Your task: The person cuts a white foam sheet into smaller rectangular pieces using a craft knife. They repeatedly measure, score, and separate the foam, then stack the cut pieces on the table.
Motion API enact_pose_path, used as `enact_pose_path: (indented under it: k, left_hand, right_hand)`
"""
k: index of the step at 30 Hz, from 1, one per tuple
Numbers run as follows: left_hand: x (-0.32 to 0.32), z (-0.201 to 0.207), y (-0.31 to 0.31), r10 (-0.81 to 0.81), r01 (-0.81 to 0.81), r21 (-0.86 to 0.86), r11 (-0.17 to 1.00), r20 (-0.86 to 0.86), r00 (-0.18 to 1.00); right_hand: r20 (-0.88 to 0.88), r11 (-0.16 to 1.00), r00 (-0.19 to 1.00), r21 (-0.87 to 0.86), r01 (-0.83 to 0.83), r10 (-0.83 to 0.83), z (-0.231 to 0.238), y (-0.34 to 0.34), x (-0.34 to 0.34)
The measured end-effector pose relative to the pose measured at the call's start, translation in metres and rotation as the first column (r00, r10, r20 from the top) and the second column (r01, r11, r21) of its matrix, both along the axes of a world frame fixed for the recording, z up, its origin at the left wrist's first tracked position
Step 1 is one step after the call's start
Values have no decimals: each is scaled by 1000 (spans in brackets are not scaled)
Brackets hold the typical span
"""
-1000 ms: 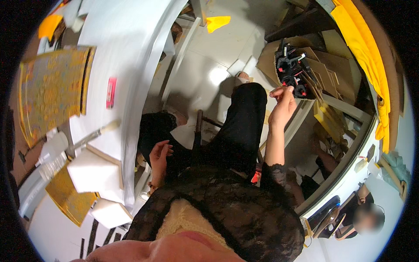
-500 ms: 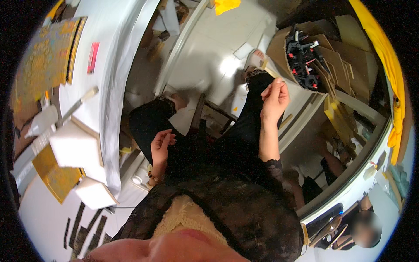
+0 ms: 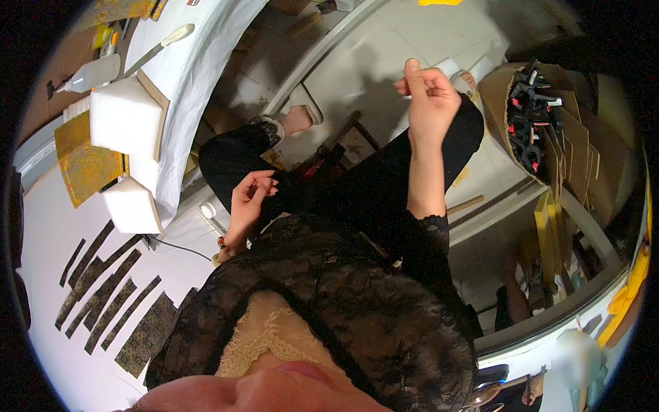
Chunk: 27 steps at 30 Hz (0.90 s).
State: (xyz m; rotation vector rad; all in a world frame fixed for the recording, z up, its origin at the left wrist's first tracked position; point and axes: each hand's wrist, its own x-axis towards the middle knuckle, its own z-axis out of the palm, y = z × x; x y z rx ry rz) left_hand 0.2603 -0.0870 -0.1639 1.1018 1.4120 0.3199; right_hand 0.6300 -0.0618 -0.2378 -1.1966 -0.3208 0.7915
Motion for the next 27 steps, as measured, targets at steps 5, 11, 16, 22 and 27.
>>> enact_pose_path:
  k: [5,11,16,22,27]
  left_hand:
    - [-4,-5,5,-7,14,118,993,-59,998]
    - [-2,-75,95,40,71,354,933,-297,954]
    - [43,-233,221,259,-305,-63,950,-381,887]
    - [3,-390,271,291,-399,-69,914,-573,766]
    - [-58,-442,296,115,-175,17,984,-816,566]
  right_hand:
    - [9,997,998,-50,-59,60,5,24,-40]
    - [-6,944,983,-278,-177,182,-25,13,-16]
    - [-29,929,982,-319,-186,187,-71,14,-18]
    - [-225,904,971,-427,-31,-73,-25,7,5]
    - [-374,892,925,-437,-119,-59,-32,-21,-4]
